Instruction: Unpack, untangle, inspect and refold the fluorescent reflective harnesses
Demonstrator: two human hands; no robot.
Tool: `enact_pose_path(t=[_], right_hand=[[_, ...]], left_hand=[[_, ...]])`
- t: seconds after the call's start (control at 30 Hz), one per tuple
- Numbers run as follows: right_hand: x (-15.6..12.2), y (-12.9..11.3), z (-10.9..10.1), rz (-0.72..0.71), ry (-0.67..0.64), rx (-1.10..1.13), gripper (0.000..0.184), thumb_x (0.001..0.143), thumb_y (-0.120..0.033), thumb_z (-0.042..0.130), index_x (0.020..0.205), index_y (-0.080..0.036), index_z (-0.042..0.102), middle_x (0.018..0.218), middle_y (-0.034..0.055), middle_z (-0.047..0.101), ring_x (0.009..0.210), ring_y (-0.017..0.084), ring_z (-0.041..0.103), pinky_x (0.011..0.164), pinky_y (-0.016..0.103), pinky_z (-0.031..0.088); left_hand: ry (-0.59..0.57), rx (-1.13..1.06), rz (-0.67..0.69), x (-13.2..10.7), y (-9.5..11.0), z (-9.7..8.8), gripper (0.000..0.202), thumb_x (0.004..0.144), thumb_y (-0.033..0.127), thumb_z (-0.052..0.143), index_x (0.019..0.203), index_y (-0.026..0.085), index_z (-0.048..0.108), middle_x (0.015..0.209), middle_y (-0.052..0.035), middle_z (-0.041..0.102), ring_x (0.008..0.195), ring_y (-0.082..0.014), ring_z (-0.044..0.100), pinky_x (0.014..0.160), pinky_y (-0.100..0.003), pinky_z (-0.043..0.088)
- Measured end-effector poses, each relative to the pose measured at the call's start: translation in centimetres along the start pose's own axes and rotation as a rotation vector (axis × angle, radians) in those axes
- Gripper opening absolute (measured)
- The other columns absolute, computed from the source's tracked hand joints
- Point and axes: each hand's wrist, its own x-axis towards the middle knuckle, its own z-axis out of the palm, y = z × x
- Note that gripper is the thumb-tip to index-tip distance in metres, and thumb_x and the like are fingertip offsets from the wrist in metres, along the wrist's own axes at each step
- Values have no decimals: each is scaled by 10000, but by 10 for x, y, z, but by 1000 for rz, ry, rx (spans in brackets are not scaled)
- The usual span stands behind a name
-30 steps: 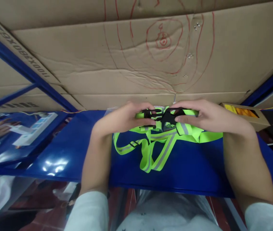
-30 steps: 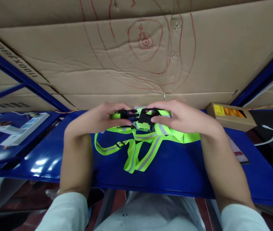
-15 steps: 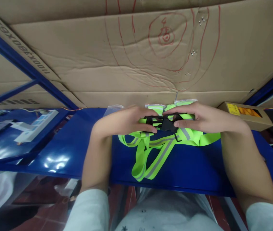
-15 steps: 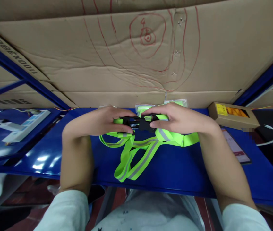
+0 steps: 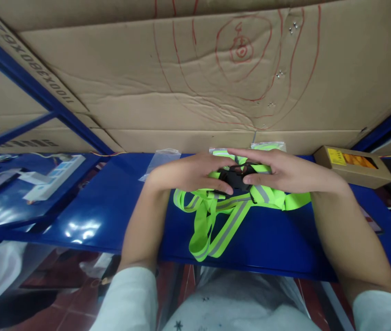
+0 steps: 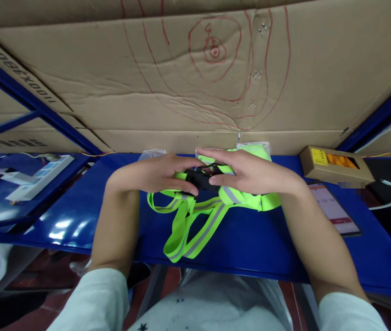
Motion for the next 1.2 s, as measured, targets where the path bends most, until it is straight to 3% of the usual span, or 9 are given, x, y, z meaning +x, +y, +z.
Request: enact_pose_path(t=[0.1,0.17,0.4,0.53,0.77,0.93,1.2], right_hand=[[1,0,2,9,-17,5,766,988,-383,632,1684,-312,319,1637,46,504,1415,273,586,1135,403,506],[1,0,3,14,-14,2,775,989,-386,631,1688,-308,306,1633,54,510,1406,273,592,1128,402,511],[0,3,-2,-25,57,41,539,983,-395,641,1510,-330,547,1461,28,663,1302,263,651,1103,410,529],[3,6,-5,27,117,112,475,962,-376,662,1424,-297,586,1409,48,674,1266,252,658,1064,400,553],[6,7,-3,124,204,244,419,953,-394,663,1346,-272,586,1351,59,685,1194,242,666,938,378,595],[5,3,-2,120,226,257,419,955,-415,657,1341,-274,576,1335,63,689,1176,245,672,932,395,592],[5,-3,-4,130,187,264,235,920,-383,699,1097,-243,631,1140,52,748,1022,225,695,810,340,565]], left_hand=[[-13,-15,6,1,1,-1,408,940,433,728,1279,215,657,1047,-21,774,855,-164,700,738,-234,441],[4,-4,-4,2,1,-1,412,931,428,737,1278,222,654,1081,-23,770,892,-171,706,755,-240,444],[131,139,-125,-4,7,2,523,916,549,730,1320,248,588,1154,-27,745,975,-212,696,793,-282,457],[215,323,-174,-8,21,9,637,912,533,738,1441,282,490,1268,-47,714,1049,-255,707,840,-322,482],[414,491,-58,1,26,17,556,942,371,682,1455,266,494,1317,-76,702,1145,-282,696,896,-352,503],[400,570,3,8,23,16,381,973,353,631,1336,237,612,1240,-88,712,1108,-269,685,856,-337,482],[350,535,65,5,24,14,273,1013,386,577,1226,240,667,1044,-35,751,872,-185,698,678,-287,402]])
